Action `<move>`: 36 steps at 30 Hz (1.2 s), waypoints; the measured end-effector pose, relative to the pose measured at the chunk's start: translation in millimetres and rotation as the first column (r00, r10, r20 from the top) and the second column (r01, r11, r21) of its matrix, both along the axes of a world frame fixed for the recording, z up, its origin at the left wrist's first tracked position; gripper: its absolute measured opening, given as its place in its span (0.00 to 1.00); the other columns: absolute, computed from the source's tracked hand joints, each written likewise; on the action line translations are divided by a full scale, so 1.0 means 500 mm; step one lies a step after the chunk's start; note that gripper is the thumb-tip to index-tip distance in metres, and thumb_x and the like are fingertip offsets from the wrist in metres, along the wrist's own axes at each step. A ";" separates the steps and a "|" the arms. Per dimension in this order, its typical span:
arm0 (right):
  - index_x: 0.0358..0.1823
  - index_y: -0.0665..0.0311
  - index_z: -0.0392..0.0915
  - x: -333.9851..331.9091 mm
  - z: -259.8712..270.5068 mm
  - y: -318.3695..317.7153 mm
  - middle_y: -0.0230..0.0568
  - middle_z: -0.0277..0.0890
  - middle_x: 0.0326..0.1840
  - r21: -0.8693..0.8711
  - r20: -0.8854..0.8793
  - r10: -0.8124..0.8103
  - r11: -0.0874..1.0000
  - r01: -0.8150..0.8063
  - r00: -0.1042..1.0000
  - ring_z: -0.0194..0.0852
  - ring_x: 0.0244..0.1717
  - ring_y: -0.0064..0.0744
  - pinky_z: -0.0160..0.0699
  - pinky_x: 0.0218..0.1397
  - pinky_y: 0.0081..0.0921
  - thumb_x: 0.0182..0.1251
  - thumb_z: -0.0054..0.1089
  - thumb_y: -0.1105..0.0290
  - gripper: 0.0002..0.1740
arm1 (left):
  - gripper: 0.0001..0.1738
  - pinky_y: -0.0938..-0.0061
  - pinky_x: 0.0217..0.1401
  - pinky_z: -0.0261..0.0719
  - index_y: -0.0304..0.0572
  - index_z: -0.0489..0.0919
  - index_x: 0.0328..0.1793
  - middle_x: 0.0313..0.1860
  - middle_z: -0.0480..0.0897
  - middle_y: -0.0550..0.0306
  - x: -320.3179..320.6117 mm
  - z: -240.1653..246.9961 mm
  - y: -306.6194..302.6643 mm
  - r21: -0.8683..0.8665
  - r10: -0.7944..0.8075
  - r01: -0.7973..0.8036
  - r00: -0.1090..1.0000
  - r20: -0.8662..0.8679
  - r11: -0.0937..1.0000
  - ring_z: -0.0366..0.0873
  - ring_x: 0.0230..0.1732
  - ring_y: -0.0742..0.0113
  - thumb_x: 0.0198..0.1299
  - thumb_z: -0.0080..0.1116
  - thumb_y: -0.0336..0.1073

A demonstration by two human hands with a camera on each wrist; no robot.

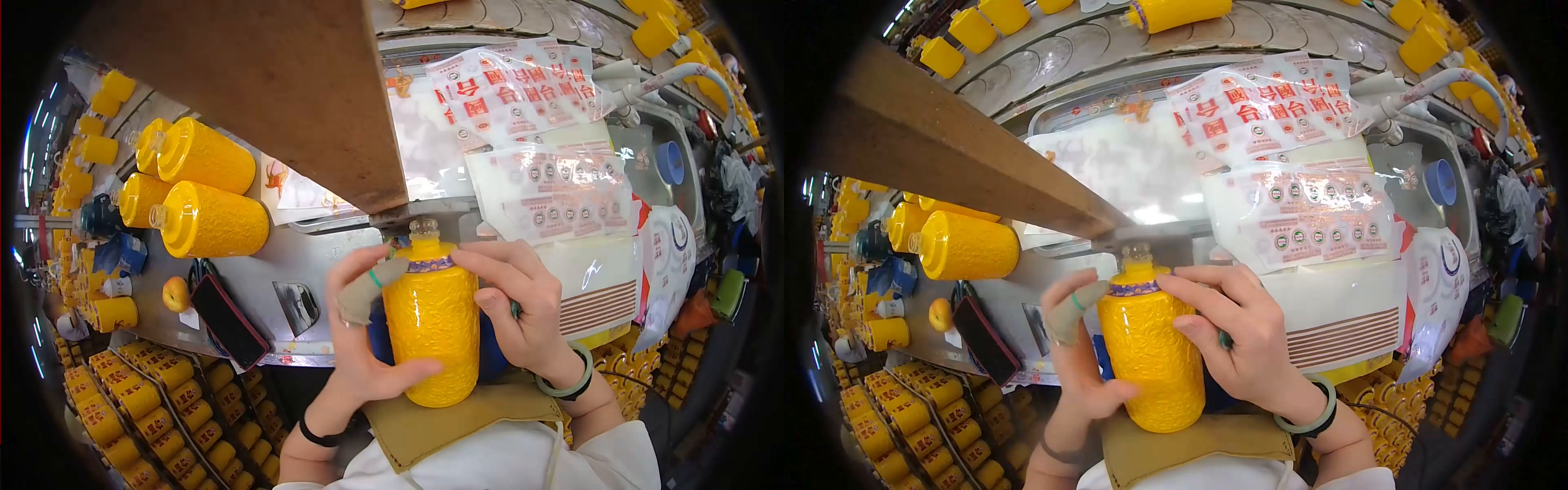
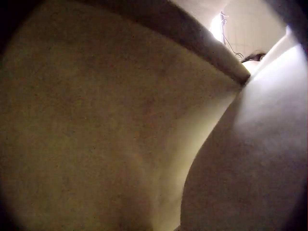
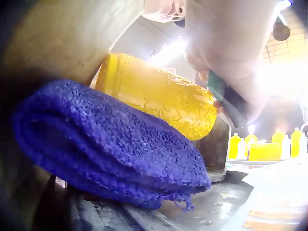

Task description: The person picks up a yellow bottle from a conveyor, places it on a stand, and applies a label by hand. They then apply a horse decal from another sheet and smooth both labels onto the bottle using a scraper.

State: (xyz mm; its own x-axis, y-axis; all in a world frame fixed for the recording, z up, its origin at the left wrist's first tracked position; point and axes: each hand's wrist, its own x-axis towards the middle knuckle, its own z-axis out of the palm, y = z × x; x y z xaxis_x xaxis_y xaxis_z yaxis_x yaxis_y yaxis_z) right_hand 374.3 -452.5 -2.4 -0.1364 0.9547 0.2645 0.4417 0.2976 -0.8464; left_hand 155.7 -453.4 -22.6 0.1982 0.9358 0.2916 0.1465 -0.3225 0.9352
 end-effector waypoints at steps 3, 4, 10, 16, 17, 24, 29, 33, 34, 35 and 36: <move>0.59 0.66 0.87 -0.001 -0.001 0.000 0.51 0.85 0.54 0.012 0.000 0.003 1.000 -0.003 1.000 0.81 0.47 0.46 0.81 0.51 0.36 0.69 0.66 0.70 0.18 | 0.53 0.58 0.76 0.61 0.33 0.79 0.68 0.67 0.60 0.48 -0.036 0.004 0.029 -0.089 -0.122 0.115 0.989 -0.081 0.989 0.62 0.67 0.55 0.62 0.55 0.80; 0.59 0.66 0.87 -0.001 -0.003 0.000 0.51 0.85 0.54 0.015 -0.003 0.003 1.000 -0.003 1.000 0.81 0.47 0.46 0.81 0.51 0.36 0.69 0.66 0.70 0.18 | 0.53 0.58 0.76 0.61 0.33 0.79 0.68 0.67 0.60 0.48 -0.037 0.007 0.036 -0.089 -0.122 0.114 0.989 -0.083 0.989 0.62 0.67 0.55 0.62 0.55 0.80; 0.58 0.67 0.86 -0.002 0.000 0.002 0.50 0.85 0.53 0.033 -0.005 0.007 0.999 -0.007 1.000 0.81 0.48 0.47 0.81 0.51 0.36 0.70 0.66 0.70 0.17 | 0.69 0.64 0.80 0.51 0.34 0.71 0.65 0.63 0.59 0.56 -0.033 0.035 0.073 -0.417 -0.251 0.204 0.966 -0.059 0.886 0.60 0.70 0.66 0.53 0.18 0.96; 0.60 0.69 0.84 0.002 0.005 -0.001 0.50 0.85 0.53 -0.025 -0.062 0.000 1.000 -0.001 0.998 0.79 0.44 0.43 0.81 0.49 0.34 0.72 0.64 0.70 0.18 | 0.61 0.62 0.75 0.59 0.31 0.79 0.65 0.60 0.64 0.47 -0.026 0.042 0.097 -0.263 -0.299 0.282 0.954 -0.025 0.922 0.62 0.64 0.56 0.70 0.14 0.83; 0.61 0.69 0.83 0.004 0.009 -0.005 0.51 0.84 0.53 -0.108 -0.105 -0.013 0.994 0.002 0.994 0.78 0.43 0.42 0.80 0.48 0.33 0.73 0.63 0.70 0.19 | 0.61 0.62 0.75 0.59 0.31 0.79 0.65 0.60 0.64 0.47 -0.023 0.046 0.095 -0.260 -0.300 0.283 0.954 -0.027 0.923 0.62 0.64 0.56 0.70 0.14 0.83; 0.71 0.68 0.74 0.032 -0.006 -0.057 0.52 0.75 0.66 -0.168 -0.102 0.024 0.985 -0.041 0.994 0.75 0.45 0.39 0.79 0.47 0.31 0.67 0.75 0.58 0.36 | 0.58 0.66 0.75 0.60 0.32 0.71 0.67 0.59 0.65 0.52 -0.034 0.010 0.088 -0.299 -0.198 0.203 0.979 0.047 0.933 0.65 0.64 0.62 0.70 0.16 0.83; 0.81 0.75 0.56 0.035 -0.024 -0.120 0.62 0.59 0.77 -0.195 -0.002 0.252 0.949 -0.247 0.968 0.71 0.70 0.57 0.81 0.64 0.39 0.35 0.88 0.37 0.76 | 0.54 0.67 0.75 0.60 0.35 0.61 0.67 0.57 0.65 0.54 -0.031 0.019 0.084 -0.187 -0.182 0.152 0.971 -0.158 0.971 0.66 0.62 0.65 0.70 0.17 0.83; 0.82 0.78 0.52 0.002 -0.062 -0.130 0.70 0.60 0.79 -0.110 0.170 0.218 0.973 -0.201 0.961 0.78 0.61 0.61 0.83 0.57 0.40 0.40 0.88 0.50 0.72 | 0.56 0.66 0.77 0.55 0.39 0.59 0.68 0.58 0.65 0.57 -0.028 0.009 0.083 -0.331 -0.211 0.214 0.976 0.046 0.919 0.64 0.66 0.67 0.65 0.18 0.88; 0.81 0.78 0.55 -0.004 -0.071 -0.135 0.71 0.61 0.79 -0.044 0.213 0.161 0.987 -0.155 0.964 0.82 0.53 0.58 0.84 0.52 0.39 0.40 0.87 0.57 0.69 | 0.58 0.64 0.80 0.50 0.43 0.59 0.68 0.59 0.65 0.59 -0.030 0.006 0.083 -0.424 -0.229 0.232 0.972 0.058 0.875 0.63 0.69 0.68 0.60 0.19 0.92; 0.81 0.78 0.55 -0.003 -0.062 -0.140 0.71 0.61 0.79 -0.040 0.214 0.159 0.987 -0.154 0.964 0.82 0.53 0.58 0.84 0.52 0.39 0.40 0.87 0.57 0.69 | 0.58 0.64 0.80 0.50 0.43 0.59 0.68 0.59 0.65 0.59 -0.032 0.003 0.084 -0.421 -0.230 0.233 0.971 0.058 0.877 0.63 0.69 0.68 0.60 0.19 0.92; 0.80 0.75 0.60 -0.003 -0.042 -0.144 0.71 0.62 0.79 -0.034 0.256 0.167 0.986 -0.164 0.952 0.81 0.44 0.51 0.83 0.47 0.37 0.39 0.84 0.61 0.64 | 0.58 0.64 0.80 0.50 0.44 0.59 0.68 0.60 0.65 0.59 -0.035 -0.001 0.085 -0.427 -0.242 0.262 0.965 0.102 0.865 0.63 0.70 0.68 0.60 0.19 0.92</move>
State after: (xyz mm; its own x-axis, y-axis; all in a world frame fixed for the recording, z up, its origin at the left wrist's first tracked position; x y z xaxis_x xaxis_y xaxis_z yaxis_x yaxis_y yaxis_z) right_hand 373.0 -524.3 -23.4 -0.3544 0.9159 0.1886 0.5900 0.3755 -0.7148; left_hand 138.3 -411.0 -23.3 0.4413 0.8897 -0.1172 0.0713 0.0954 0.9929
